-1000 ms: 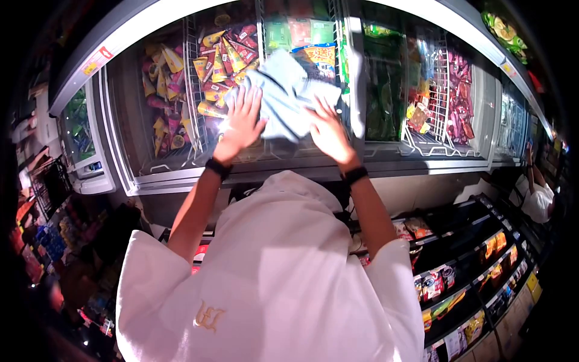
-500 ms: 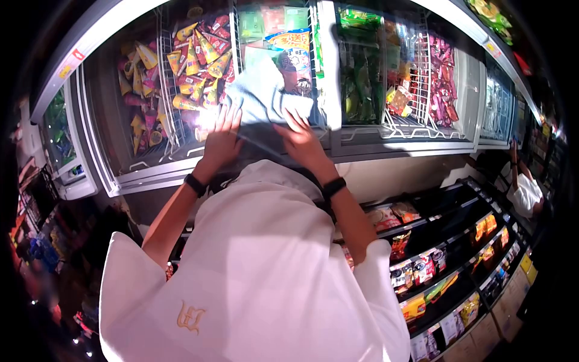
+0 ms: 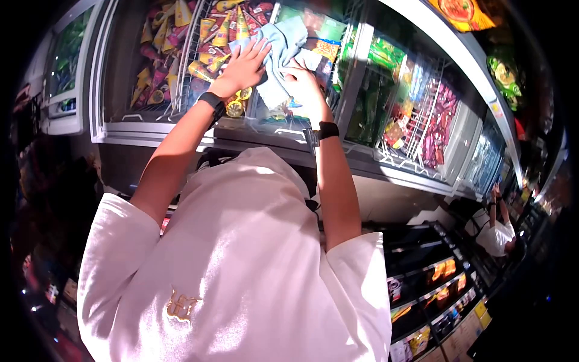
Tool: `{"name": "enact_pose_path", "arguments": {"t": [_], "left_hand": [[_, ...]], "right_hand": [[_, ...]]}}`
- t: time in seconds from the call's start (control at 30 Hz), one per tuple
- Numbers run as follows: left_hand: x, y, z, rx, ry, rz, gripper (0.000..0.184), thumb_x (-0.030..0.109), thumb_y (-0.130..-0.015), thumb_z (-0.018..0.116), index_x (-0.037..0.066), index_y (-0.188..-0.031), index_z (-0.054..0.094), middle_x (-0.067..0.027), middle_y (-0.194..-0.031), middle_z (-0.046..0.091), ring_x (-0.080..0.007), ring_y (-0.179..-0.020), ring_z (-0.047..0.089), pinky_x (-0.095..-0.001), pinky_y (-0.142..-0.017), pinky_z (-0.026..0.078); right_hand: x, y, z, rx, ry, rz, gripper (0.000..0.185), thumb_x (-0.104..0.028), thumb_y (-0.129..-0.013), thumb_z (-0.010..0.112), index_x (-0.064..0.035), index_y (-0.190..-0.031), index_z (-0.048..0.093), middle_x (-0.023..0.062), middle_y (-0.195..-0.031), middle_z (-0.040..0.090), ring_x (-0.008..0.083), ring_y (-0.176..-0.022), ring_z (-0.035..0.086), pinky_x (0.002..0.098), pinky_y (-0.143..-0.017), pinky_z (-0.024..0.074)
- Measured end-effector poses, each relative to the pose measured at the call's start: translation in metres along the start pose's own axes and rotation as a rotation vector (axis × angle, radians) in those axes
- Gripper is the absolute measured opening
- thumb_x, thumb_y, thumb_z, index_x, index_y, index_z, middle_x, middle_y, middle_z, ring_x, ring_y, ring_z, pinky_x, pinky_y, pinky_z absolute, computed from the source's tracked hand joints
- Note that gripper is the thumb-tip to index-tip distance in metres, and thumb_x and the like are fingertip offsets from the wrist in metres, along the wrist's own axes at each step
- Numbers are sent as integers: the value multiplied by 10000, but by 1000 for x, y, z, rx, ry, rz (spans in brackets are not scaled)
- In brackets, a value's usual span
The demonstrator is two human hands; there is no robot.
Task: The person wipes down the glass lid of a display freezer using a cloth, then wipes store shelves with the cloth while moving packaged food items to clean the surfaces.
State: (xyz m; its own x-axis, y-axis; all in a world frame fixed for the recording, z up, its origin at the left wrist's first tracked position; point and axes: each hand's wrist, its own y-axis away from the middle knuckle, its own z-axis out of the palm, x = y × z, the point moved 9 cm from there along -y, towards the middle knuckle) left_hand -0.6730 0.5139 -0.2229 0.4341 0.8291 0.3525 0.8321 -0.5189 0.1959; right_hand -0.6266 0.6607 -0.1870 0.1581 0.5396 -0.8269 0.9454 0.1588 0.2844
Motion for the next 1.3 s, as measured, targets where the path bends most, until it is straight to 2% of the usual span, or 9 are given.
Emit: {"name": "enact_pose_path", "arguments": {"t": [0.03,0.1,0.17,0.4,0.7,0.8,0.9,1.13,1.3], "left_hand": [[0,5,1,-16,-25,-17,732,317,-981,566,189,-1622,238,-54,-1697,202,-309,-1563,179,-596,-1224,181],[-4,27,-1,63,-11,-34,752,331,-973,573,167,-1622,231,-71,-1700,186,-314,-1564,176,-575,-1231,182],[-9,63,-2,115,22,-53,771,336,-964,579,152,-1623,224,-82,-1699,184,-321,-1564,169,-530,-1241,189],[-33,197,-2,86,98,-108,843,281,-868,614,106,-1611,255,-113,-1679,228,-336,-1552,197,-545,-1231,191],[-89,127,-16,184,57,-295,869,453,-905,589,230,-1640,183,-52,-1712,140,-343,-1572,105,-589,-1241,116],[-108,99,-22,222,56,-298,868,484,-915,602,273,-1640,174,-54,-1714,126,-407,-1555,133,-659,-1205,146],[-101,101,-25,172,25,-357,850,495,-933,584,264,-1641,173,-48,-1713,137,-363,-1569,99,-620,-1232,88],[-50,189,-4,154,87,-237,807,458,-921,614,211,-1617,290,-102,-1691,203,-410,-1546,166,-668,-1194,136],[-49,183,1,65,26,-265,844,509,-897,642,247,-1618,290,-89,-1691,210,-411,-1546,162,-681,-1188,128]], "right_hand": [[-3,-4,4,-5,39,-27,323,-66,-975,562,-94,-1260,711,246,-1564,420,355,-1521,301,330,-1191,289],[-4,7,15,24,56,-68,293,-154,-953,612,-136,-1216,740,265,-1528,445,432,-1477,348,392,-1192,326],[-20,29,32,26,206,-199,342,-214,-952,649,-159,-1284,708,275,-1524,448,464,-1457,361,450,-1193,320],[-26,122,85,-224,321,-284,384,-207,-934,690,-133,-1311,674,198,-1547,449,408,-1454,390,513,-1179,334],[-34,22,60,-99,154,-314,374,-113,-956,617,-100,-1328,662,220,-1517,487,410,-1463,384,491,-1198,294],[-39,-2,63,-32,130,-269,376,-112,-954,616,-113,-1326,669,236,-1523,473,423,-1483,343,490,-1201,283],[-45,7,73,-30,188,-285,366,-121,-958,614,-110,-1319,673,230,-1522,476,432,-1475,352,488,-1201,287],[-34,98,85,-256,165,-223,396,-34,-929,566,-117,-1301,673,217,-1505,499,410,-1469,373,535,-1202,272],[-31,92,75,-339,177,-216,440,2,-894,550,-83,-1311,659,208,-1506,501,386,-1470,379,482,-1199,299]]}}
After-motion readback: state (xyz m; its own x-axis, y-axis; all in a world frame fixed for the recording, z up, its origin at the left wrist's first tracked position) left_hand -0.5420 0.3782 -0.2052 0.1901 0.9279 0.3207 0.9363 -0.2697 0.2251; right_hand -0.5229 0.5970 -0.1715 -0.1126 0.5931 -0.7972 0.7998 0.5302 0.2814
